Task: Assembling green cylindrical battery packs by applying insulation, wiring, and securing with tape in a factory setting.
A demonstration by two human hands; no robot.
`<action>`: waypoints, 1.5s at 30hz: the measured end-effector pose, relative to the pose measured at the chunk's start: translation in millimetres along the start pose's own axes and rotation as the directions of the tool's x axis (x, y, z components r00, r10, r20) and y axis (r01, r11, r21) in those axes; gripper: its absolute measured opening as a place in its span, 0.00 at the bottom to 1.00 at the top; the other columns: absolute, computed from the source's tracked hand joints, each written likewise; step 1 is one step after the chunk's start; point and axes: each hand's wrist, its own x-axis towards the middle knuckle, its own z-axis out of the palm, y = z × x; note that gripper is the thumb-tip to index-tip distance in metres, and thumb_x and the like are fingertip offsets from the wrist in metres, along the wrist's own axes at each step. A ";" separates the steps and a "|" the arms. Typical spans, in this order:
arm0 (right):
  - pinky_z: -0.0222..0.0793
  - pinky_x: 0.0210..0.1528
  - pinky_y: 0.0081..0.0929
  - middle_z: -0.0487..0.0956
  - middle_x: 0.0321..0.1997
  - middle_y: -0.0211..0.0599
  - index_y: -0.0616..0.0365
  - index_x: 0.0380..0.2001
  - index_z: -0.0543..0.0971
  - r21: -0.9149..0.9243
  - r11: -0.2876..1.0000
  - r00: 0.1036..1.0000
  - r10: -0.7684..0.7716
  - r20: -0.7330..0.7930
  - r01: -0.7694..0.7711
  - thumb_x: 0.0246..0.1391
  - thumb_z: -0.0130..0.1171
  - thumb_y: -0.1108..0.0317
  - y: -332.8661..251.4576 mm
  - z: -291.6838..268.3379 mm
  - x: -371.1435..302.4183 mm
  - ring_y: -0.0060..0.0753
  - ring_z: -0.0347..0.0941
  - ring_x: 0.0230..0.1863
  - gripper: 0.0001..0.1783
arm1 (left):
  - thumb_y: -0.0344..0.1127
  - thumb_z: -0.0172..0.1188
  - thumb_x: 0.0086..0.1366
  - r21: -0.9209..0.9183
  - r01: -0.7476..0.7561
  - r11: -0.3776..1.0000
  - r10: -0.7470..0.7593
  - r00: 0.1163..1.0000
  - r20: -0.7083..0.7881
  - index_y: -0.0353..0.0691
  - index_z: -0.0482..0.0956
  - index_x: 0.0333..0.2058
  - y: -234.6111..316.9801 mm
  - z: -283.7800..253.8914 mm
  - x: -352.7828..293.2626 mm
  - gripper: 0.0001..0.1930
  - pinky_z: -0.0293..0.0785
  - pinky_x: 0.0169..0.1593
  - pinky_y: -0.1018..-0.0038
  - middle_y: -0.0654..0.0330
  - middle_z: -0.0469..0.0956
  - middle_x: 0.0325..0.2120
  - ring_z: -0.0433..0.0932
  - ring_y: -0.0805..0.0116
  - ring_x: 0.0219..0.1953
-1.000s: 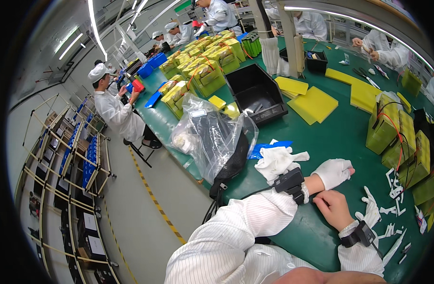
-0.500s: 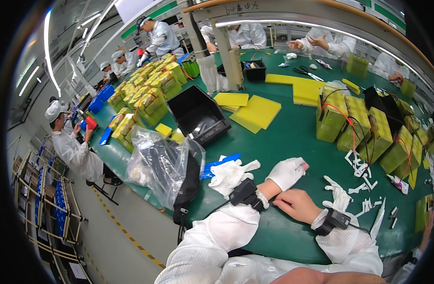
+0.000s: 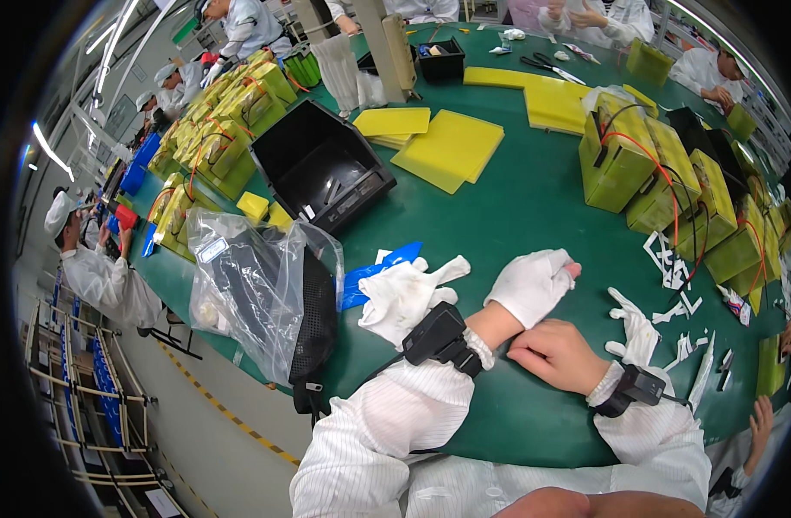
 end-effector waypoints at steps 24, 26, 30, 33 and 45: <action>0.69 0.34 0.34 0.79 0.26 0.37 0.57 0.28 0.80 0.016 1.000 1.000 -0.012 -0.012 0.012 0.52 0.61 0.67 -0.6 -1.9 -1.0 0.41 0.75 0.28 0.05 | 0.39 0.53 0.63 -0.012 0.025 1.000 -0.025 0.999 0.020 0.40 0.76 0.30 4.1 -3.1 1.2 0.09 0.72 0.39 0.58 0.53 0.79 0.29 0.77 0.49 0.35; 0.69 0.34 0.34 0.79 0.26 0.37 0.57 0.28 0.80 0.006 1.000 1.000 -0.026 -0.002 0.026 0.52 0.61 0.67 0.1 -1.2 -1.4 0.41 0.74 0.28 0.05 | 0.39 0.54 0.63 0.004 0.006 1.000 -0.006 1.000 -0.003 0.40 0.76 0.30 3.9 -1.3 1.4 0.09 0.72 0.38 0.57 0.52 0.79 0.29 0.77 0.48 0.35; 0.68 0.32 0.34 0.78 0.25 0.38 0.58 0.27 0.80 0.004 1.000 1.000 -0.016 0.001 0.016 0.51 0.61 0.68 -2.4 4.4 -1.2 0.42 0.74 0.28 0.06 | 0.38 0.55 0.63 0.081 -0.015 0.997 0.016 1.000 -0.004 0.41 0.78 0.34 -6.1 1.2 -2.8 0.08 0.75 0.40 0.62 0.55 0.80 0.30 0.79 0.52 0.36; 0.67 0.31 0.32 0.78 0.24 0.38 0.60 0.27 0.80 0.015 0.996 0.996 0.084 -0.017 -0.083 0.50 0.62 0.68 -3.6 2.5 -6.1 0.40 0.73 0.27 0.06 | 0.38 0.54 0.64 -0.002 0.022 1.000 -0.022 0.999 0.037 0.41 0.78 0.33 2.5 0.5 -1.2 0.09 0.74 0.40 0.62 0.54 0.80 0.31 0.78 0.52 0.36; 0.69 0.29 0.25 0.79 0.25 0.38 0.62 0.27 0.81 0.032 0.992 0.991 0.126 -0.035 -0.125 0.50 0.60 0.72 -5.6 4.9 -3.1 0.32 0.75 0.25 0.04 | 0.40 0.53 0.64 0.069 0.009 0.998 -0.008 1.000 -0.011 0.41 0.77 0.31 5.0 -2.4 -1.3 0.10 0.73 0.39 0.57 0.50 0.80 0.29 0.78 0.48 0.35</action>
